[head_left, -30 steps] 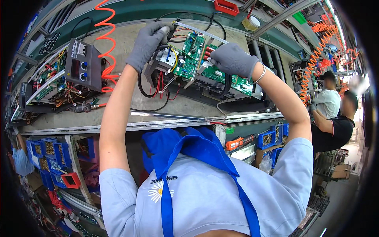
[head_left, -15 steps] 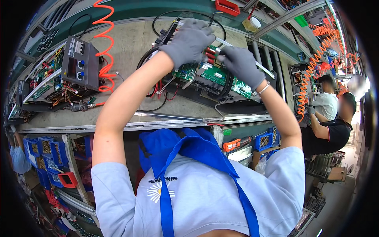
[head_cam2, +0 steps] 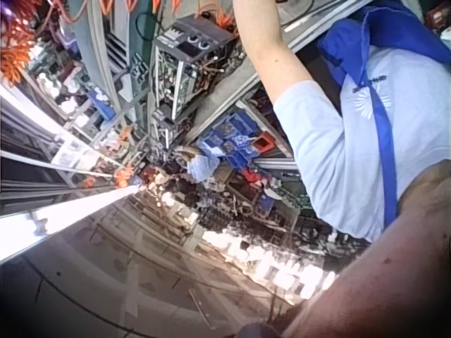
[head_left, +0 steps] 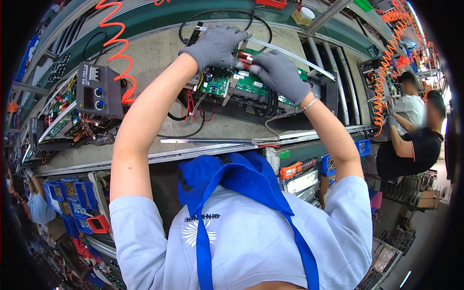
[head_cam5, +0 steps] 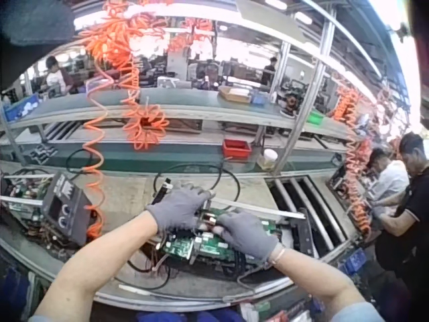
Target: The person assembles an electronic device on a workbench, using a cordless drill to fasten screws into a circuit board and metal frame. They handle various wires and components, connecting them to the board and securing them within the chassis. The person also uses a pneumatic tool to tighten additional fasteners and organizes the wiring inside the device.
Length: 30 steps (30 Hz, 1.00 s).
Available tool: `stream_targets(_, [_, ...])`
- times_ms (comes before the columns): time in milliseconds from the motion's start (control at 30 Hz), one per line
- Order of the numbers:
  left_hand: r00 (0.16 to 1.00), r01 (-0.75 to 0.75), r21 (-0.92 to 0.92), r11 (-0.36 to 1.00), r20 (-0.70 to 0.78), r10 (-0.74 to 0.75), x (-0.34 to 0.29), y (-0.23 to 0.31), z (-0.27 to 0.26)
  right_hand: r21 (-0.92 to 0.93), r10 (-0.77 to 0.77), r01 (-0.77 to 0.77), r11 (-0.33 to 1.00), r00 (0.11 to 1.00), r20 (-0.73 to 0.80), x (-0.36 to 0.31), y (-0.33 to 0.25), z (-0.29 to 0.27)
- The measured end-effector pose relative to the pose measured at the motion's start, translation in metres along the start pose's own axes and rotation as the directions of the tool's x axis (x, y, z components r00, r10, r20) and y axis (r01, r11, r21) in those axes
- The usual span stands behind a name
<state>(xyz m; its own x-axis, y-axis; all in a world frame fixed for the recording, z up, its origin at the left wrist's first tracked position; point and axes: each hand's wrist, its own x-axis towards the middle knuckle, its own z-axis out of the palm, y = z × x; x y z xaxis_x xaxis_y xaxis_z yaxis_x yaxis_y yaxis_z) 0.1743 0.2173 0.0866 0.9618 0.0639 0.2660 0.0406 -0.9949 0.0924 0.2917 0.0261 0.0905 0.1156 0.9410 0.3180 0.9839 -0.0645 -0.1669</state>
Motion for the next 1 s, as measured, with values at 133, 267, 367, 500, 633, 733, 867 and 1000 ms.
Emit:
stream_targets(133, [1.0,-0.015,0.12,0.993,0.013,0.014,-0.008,-0.006,-0.013,-0.151,-0.117,0.13,0.98,0.989,0.092,0.006,-0.001,-0.019])
stream_targets(267, [0.989,0.14,0.174,0.975,0.028,-0.147,-0.021,-0.027,-0.036,-0.101,-0.152,0.201,0.974,0.92,0.362,0.018,0.0,-0.028])
stream_targets(367, [0.993,0.106,0.15,0.983,-0.062,-0.098,-0.04,-0.054,-0.021,-0.098,-0.128,0.198,0.975,0.866,0.483,0.032,0.0,-0.029])
stream_targets(500, [0.974,0.146,-0.018,0.989,-0.172,-0.146,-0.045,-0.062,-0.003,-0.15,-0.108,0.228,0.962,0.823,0.557,0.042,-0.007,-0.031])
stream_targets(633, [0.975,0.154,0.011,0.988,-0.162,-0.151,-0.044,-0.061,-0.001,-0.178,-0.097,0.248,0.952,0.8,0.592,0.043,-0.005,-0.033])
stream_targets(733, [0.976,0.148,0.013,0.989,-0.165,-0.144,-0.041,-0.065,0.005,-0.19,-0.075,0.243,0.951,0.78,0.621,0.047,-0.008,-0.034])
stream_targets(867, [0.978,0.172,0.011,0.985,-0.124,-0.169,-0.042,-0.063,0.003,-0.211,-0.077,0.283,0.936,0.746,0.662,0.055,-0.013,-0.034])
stream_targets(1000, [0.978,0.187,-0.002,0.982,-0.098,-0.186,-0.041,-0.061,0.002,-0.212,-0.085,0.304,0.929,0.732,0.676,0.058,-0.012,-0.034])
